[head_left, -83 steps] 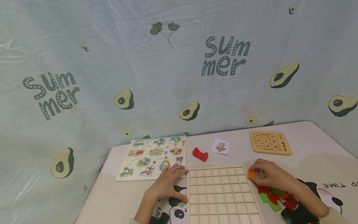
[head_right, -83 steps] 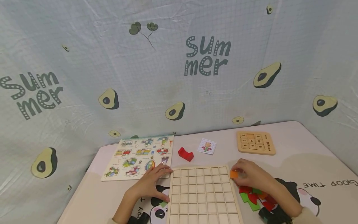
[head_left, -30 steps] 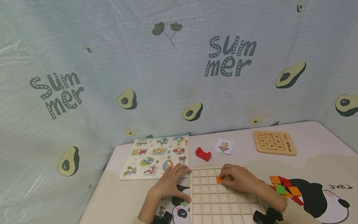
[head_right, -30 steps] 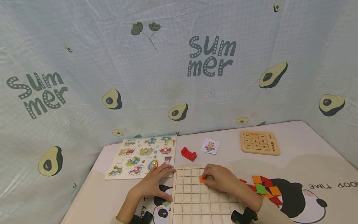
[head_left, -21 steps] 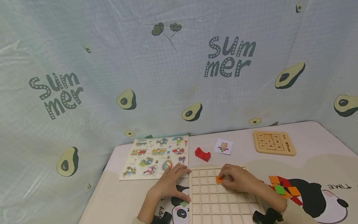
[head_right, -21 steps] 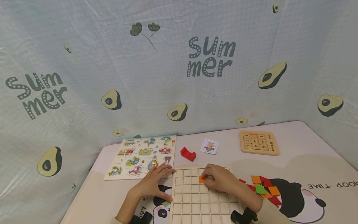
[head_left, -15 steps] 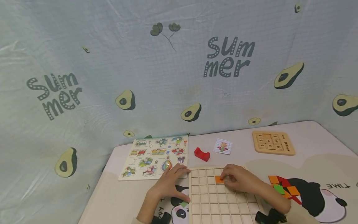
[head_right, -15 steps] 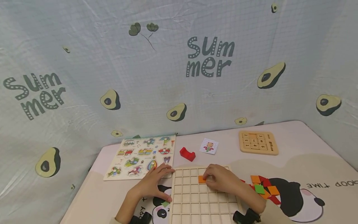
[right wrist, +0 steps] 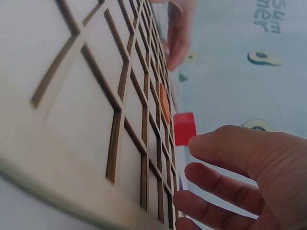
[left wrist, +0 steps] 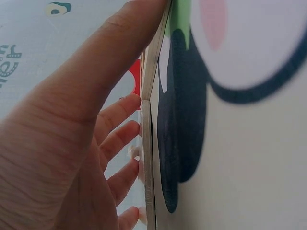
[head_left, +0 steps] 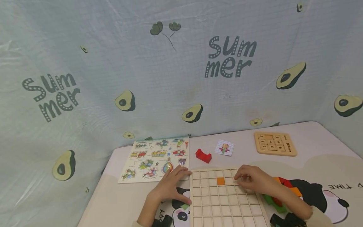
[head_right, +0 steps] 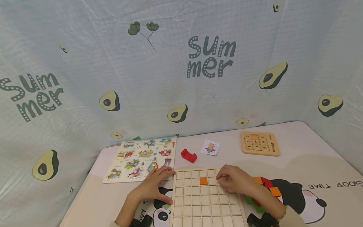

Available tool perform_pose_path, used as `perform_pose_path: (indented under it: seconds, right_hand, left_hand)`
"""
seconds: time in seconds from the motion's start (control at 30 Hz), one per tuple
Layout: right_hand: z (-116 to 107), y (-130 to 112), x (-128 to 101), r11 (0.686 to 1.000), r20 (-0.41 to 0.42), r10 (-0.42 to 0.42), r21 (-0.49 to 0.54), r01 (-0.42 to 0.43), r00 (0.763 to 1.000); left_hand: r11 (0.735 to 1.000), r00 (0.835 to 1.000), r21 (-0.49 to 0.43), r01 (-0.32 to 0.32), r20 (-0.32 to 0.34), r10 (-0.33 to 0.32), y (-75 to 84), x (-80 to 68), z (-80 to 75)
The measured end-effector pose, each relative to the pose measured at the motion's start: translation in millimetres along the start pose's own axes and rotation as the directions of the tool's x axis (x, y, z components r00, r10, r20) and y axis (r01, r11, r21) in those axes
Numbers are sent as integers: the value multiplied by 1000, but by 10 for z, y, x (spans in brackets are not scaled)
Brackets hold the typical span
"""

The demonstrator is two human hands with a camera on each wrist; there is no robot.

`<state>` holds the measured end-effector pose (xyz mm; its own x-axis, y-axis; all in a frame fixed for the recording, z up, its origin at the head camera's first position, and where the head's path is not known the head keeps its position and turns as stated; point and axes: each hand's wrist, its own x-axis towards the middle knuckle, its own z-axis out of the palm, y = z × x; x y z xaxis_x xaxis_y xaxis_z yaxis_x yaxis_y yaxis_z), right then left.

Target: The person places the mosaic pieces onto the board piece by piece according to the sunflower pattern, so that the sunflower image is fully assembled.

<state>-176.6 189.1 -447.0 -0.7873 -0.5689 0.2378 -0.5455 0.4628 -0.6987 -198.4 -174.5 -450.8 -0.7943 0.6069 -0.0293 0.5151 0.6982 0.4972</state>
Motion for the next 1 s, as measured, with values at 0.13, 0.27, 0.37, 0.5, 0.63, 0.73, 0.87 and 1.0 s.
perform_pose_path:
  seconds: [0.13, 0.27, 0.37, 0.5, 0.63, 0.73, 0.87, 1.0]
  right_hand:
    - [-80, 60, -83, 1000, -19, -18, -24, 18, 1000]
    - [-158, 109, -153, 999, -26, -37, -32, 36, 999]
    - [-211, 137, -189, 999, -8, -38, -32, 38, 999]
    - [-267, 181, -233, 1000, 30, -19, -17, 20, 999]
    - [-325, 220, -277, 1000, 75, 23, -13, -23, 997]
    - [-362, 245, -308, 998, 99, 60, -16, -58, 993]
    - [-390, 275, -340, 996, 127, 81, 15, -83, 989]
    - [-396, 293, -350, 998, 138, 57, 26, -61, 989]
  left_hand:
    - [1000, 1000, 4, 1, 2, -1, 1, 3, 1]
    - [1000, 1000, 5, -8, -4, 8, 0, 1, -3]
    - [1000, 1000, -2, -9, -6, 9, -16, -3, 2]
    - [1000, 1000, -4, -4, -4, 4, -39, -7, 20]
    - [1000, 1000, 0, 6, -3, -6, -38, -5, 32]
    - [1000, 1000, -3, 11, -3, -11, -32, -3, 34]
    - [1000, 1000, 1, 7, -6, -7, -29, -4, 30]
    - [1000, 1000, 6, 4, -5, -4, -35, 5, 33]
